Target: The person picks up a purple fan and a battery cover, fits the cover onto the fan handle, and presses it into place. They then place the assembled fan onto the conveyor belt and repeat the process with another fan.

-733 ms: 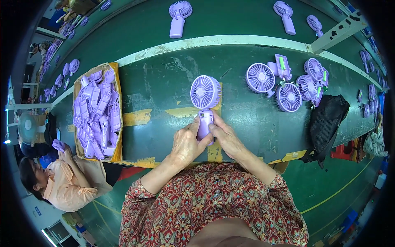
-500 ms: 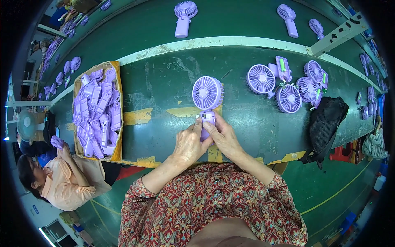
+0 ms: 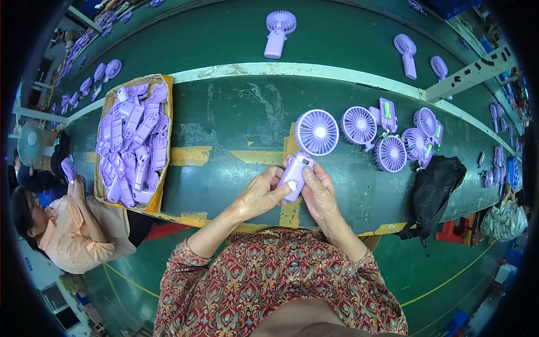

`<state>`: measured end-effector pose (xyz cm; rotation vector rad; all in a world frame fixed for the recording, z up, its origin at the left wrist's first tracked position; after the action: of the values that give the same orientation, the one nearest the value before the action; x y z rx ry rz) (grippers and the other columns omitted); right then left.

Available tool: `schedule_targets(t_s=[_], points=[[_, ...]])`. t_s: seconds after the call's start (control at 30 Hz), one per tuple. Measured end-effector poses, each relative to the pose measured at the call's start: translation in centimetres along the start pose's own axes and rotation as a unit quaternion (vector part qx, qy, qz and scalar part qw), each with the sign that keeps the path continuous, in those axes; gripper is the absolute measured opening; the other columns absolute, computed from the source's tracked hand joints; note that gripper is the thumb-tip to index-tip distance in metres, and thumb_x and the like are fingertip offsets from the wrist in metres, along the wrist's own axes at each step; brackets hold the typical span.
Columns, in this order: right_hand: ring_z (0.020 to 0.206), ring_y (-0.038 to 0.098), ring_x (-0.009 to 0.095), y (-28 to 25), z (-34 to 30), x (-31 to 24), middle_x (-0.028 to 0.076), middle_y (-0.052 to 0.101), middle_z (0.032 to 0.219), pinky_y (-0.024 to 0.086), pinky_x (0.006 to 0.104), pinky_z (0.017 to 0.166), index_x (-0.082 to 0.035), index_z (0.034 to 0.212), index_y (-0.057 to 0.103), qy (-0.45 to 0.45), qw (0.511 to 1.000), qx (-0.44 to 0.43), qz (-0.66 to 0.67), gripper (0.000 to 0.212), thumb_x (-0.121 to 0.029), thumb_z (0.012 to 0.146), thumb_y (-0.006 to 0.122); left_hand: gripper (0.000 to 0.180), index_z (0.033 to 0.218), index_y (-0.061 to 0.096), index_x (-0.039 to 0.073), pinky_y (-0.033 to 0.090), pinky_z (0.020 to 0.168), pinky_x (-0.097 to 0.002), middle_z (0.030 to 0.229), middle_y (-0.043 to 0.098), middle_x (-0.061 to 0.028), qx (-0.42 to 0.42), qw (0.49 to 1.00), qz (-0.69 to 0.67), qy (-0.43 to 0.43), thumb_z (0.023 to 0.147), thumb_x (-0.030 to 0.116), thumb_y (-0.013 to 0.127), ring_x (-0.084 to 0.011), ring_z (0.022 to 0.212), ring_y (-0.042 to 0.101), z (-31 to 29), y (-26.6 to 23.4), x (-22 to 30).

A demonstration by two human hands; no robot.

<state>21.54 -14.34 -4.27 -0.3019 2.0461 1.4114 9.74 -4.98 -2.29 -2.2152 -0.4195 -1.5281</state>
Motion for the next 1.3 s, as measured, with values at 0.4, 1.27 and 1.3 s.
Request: schedule_targets(t_s=[0.4, 1.27, 1.3], points=[[0.106, 0.056, 0.024, 2.9, -2.1, -2.9, 0.014, 0.055, 0.111, 0.044, 0.0377, 0.095, -0.002, 0.127, 0.037, -0.024, 0.999, -0.002, -0.038, 0.049, -0.017, 0.086, 0.061, 0.045, 0.104, 0.048, -0.011, 0.050, 0.057, -0.0435, 0.064, 0.060, -0.0197, -0.005, 0.962, 0.220, 0.161, 0.082, 0.027, 0.058, -0.0358, 0.058, 0.062, -1.7, 1.0, 4.7], [0.123, 0.033, 0.049, -3.0, 5.2, -10.8, 0.030, 0.030, 0.136, 0.028, 0.0517, 0.104, 0.004, 0.133, 0.031, -0.183, 0.479, 0.125, -0.849, 0.080, -0.017, 0.068, 0.074, 0.057, 0.129, 0.036, -0.001, 0.043, 0.086, -0.0478, 0.115, 0.046, -0.0235, 0.403, 0.794, 0.448, 0.078, 0.084, 0.024, 0.058, -0.0397, 0.106, 0.048, 22.9, -18.6, 3.5], [0.123, 0.033, 0.048, -2.3, 5.2, -10.2, 0.029, 0.031, 0.136, 0.029, 0.0502, 0.104, 0.003, 0.133, 0.032, -0.181, 0.495, 0.117, -0.842, 0.080, -0.019, 0.068, 0.075, 0.058, 0.129, 0.036, -0.003, 0.043, 0.087, -0.0480, 0.117, 0.045, -0.0240, 0.395, 0.788, 0.464, 0.091, 0.083, 0.025, 0.059, -0.0398, 0.108, 0.047, 23.4, -18.2, 2.5]])
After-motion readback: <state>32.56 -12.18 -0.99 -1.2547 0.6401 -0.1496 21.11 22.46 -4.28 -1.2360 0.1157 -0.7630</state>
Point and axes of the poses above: each hand's wrist, its own z-axis towards the middle knuckle, its own y-axis out of the palm, x = y × z, the point moved 2 cm from there along z, towards the middle knuckle
